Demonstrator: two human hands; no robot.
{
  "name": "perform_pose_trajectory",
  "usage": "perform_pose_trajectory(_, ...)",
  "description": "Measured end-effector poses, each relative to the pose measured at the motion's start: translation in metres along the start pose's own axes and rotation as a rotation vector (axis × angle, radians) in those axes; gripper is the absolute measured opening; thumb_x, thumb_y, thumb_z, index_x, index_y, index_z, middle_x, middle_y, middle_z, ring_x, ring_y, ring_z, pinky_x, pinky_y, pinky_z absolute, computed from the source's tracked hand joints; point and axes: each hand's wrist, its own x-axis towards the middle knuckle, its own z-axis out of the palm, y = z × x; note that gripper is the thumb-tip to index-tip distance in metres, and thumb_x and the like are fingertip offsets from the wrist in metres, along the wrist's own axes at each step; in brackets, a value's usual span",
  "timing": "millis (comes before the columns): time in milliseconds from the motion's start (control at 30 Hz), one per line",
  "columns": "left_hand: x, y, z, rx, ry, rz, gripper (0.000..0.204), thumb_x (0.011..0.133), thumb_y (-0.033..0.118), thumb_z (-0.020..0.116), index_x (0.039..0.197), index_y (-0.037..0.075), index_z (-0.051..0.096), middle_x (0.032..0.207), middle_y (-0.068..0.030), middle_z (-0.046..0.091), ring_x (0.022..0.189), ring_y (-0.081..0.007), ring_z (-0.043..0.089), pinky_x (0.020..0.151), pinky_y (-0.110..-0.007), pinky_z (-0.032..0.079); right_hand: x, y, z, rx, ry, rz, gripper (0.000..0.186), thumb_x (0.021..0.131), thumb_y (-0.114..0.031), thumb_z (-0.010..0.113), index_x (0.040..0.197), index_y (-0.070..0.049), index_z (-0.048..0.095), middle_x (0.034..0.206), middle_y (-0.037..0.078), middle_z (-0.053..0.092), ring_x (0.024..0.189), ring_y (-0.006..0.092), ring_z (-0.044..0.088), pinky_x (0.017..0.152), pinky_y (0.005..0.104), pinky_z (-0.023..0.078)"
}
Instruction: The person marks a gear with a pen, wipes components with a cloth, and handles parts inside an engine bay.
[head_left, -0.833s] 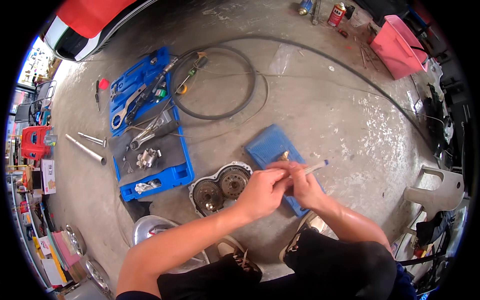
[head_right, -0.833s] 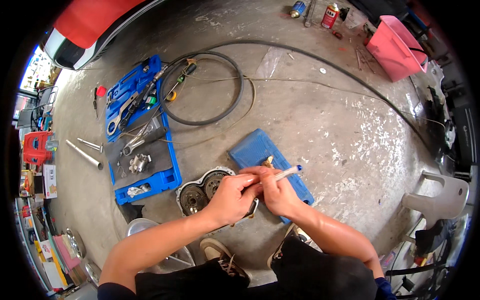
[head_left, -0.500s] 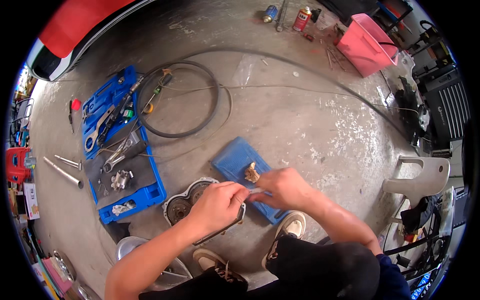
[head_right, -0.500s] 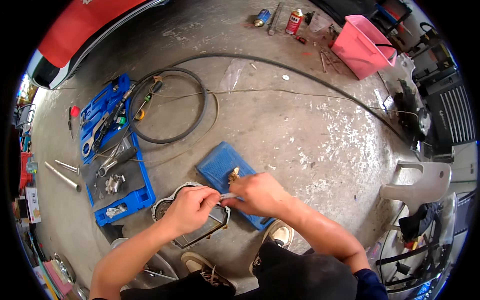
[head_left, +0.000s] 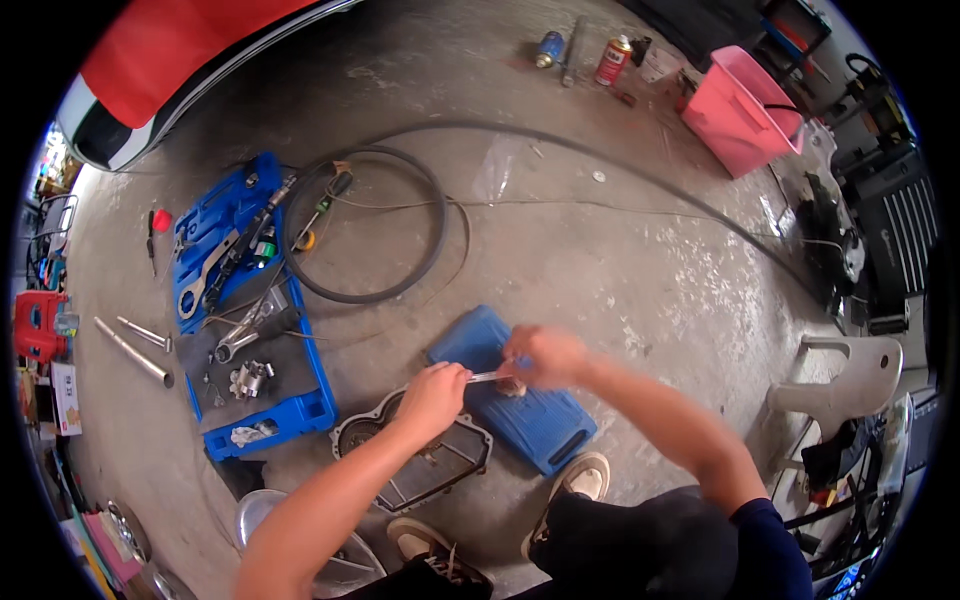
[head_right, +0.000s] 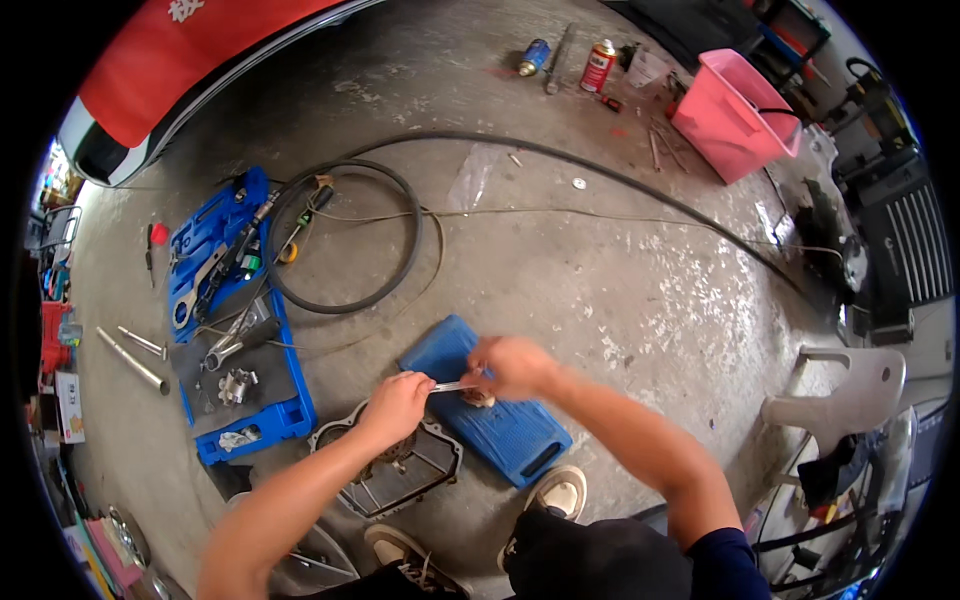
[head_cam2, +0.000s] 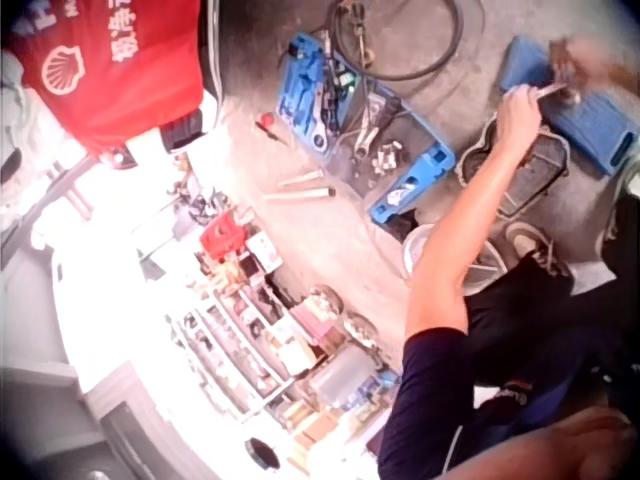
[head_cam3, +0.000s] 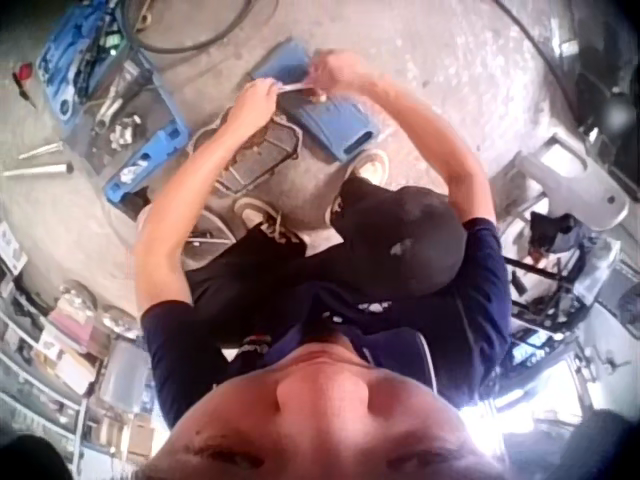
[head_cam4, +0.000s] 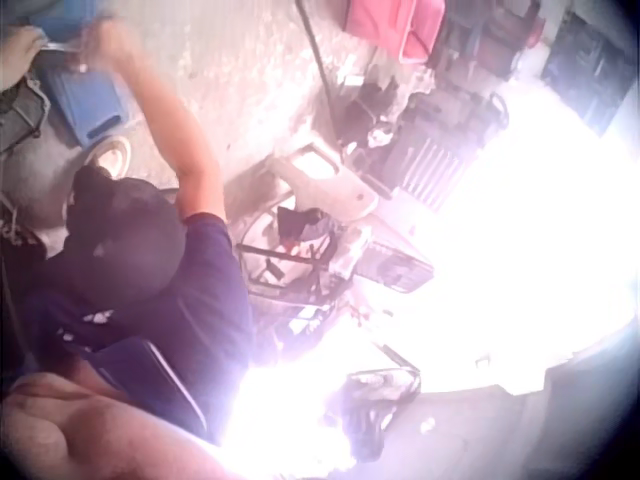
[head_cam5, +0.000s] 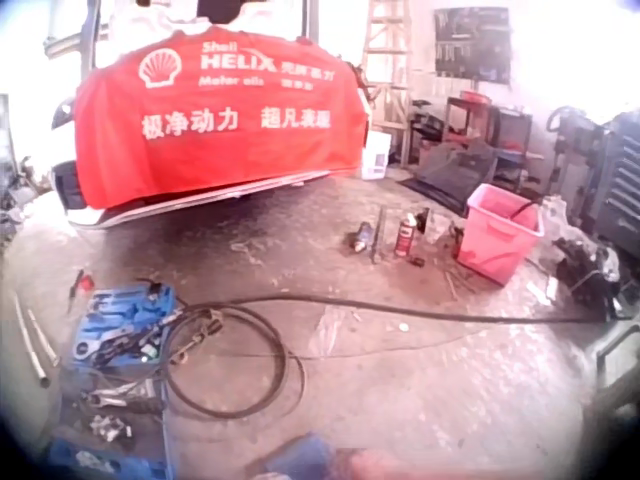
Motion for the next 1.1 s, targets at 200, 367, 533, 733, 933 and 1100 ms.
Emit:
perform_pose_trajectory(200, 0.017, 0.004, 0.049, 0.266, 0.181, 0.023, 0.011, 0.088, 0.015, 0.060, 0.094, 0.007, 0.064, 0.093, -0.0083, 0.059, 0.095, -0.0291, 0.054, 0.083, -0.042, 0.041, 0.132, 0.108, -0.058, -0.284, 0.426, 0.324, 0.054, 0.089, -0.028, 0.062, 0.136, -0.009, 0.045, 0.141, 0.015, 0.042, 0.127, 0.0358, 0.044, 0.102, 0.0438, 0.042)
perform_pose_trajectory(367, 0.008, 0.004, 0.053, 0.324, 0.267, 0.002, 0.023, 0.085, 0.013, 0.062, 0.107, 0.009, 0.064, 0.111, -0.0104, 0.057, 0.108, -0.0311, 0.051, 0.100, -0.048, 0.035, 0.237, 0.150, -0.084, -0.414, 0.443, 0.486, 0.073, 0.090, -0.037, 0.059, 0.149, -0.009, 0.027, 0.156, 0.012, 0.024, 0.143, 0.0321, 0.025, 0.108, 0.0518, 0.034)
perform_pose_trajectory(533, -0.026, 0.026, -0.039, 0.251, 0.100, -0.045, 0.033, 0.082, 0.009, 0.064, 0.115, 0.008, 0.060, 0.128, -0.0136, 0.049, 0.119, -0.0323, 0.048, 0.103, -0.051, 0.036, 0.230, 0.157, -0.059, -0.372, 0.713, 0.177, 0.061, 0.089, -0.028, 0.062, 0.143, -0.008, 0.040, 0.153, 0.016, 0.031, 0.140, 0.0355, 0.030, 0.109, 0.0483, 0.033)
perform_pose_trajectory(733, -0.223, 0.006, -0.206, -0.166, 0.692, -0.732, 0.020, 0.095, 0.009, 0.053, 0.113, 0.001, 0.058, 0.114, -0.0134, 0.059, 0.105, -0.0239, 0.059, 0.088, -0.033, 0.048, -0.004, 0.053, -0.023, -0.085, 0.563, 0.137, 0.038, 0.086, 0.002, 0.057, 0.124, -0.004, 0.057, 0.140, 0.021, 0.045, 0.130, 0.0391, 0.042, 0.108, 0.0447, 0.034)
perform_pose_trajectory(933, -0.667, 0.194, -0.157, 0.220, 0.299, -1.471, 0.021, 0.092, 0.013, 0.050, 0.104, -0.002, 0.059, 0.092, -0.0251, 0.061, 0.089, -0.0413, 0.059, 0.083, -0.043, 0.048, -0.250, -0.022, -0.004, 0.004, 0.462, 0.542, 0.038, 0.085, -0.002, 0.055, 0.123, -0.003, 0.057, 0.124, 0.021, 0.055, 0.113, 0.0363, 0.054, 0.097, 0.0434, 0.044)
perform_pose_trajectory(1100, -0.794, 0.434, -0.100, -0.183, 0.197, -1.737, 0.025, 0.082, 0.016, 0.054, 0.098, 0.000, 0.065, 0.089, -0.0229, 0.067, 0.089, -0.0390, 0.064, 0.081, -0.045, 0.051, -0.368, -0.096, -0.123, 0.143, 0.458, 0.868, 0.038, 0.083, -0.006, 0.055, 0.121, -0.002, 0.060, 0.115, 0.020, 0.062, 0.094, 0.0280, 0.063, 0.083, 0.0367, 0.050)
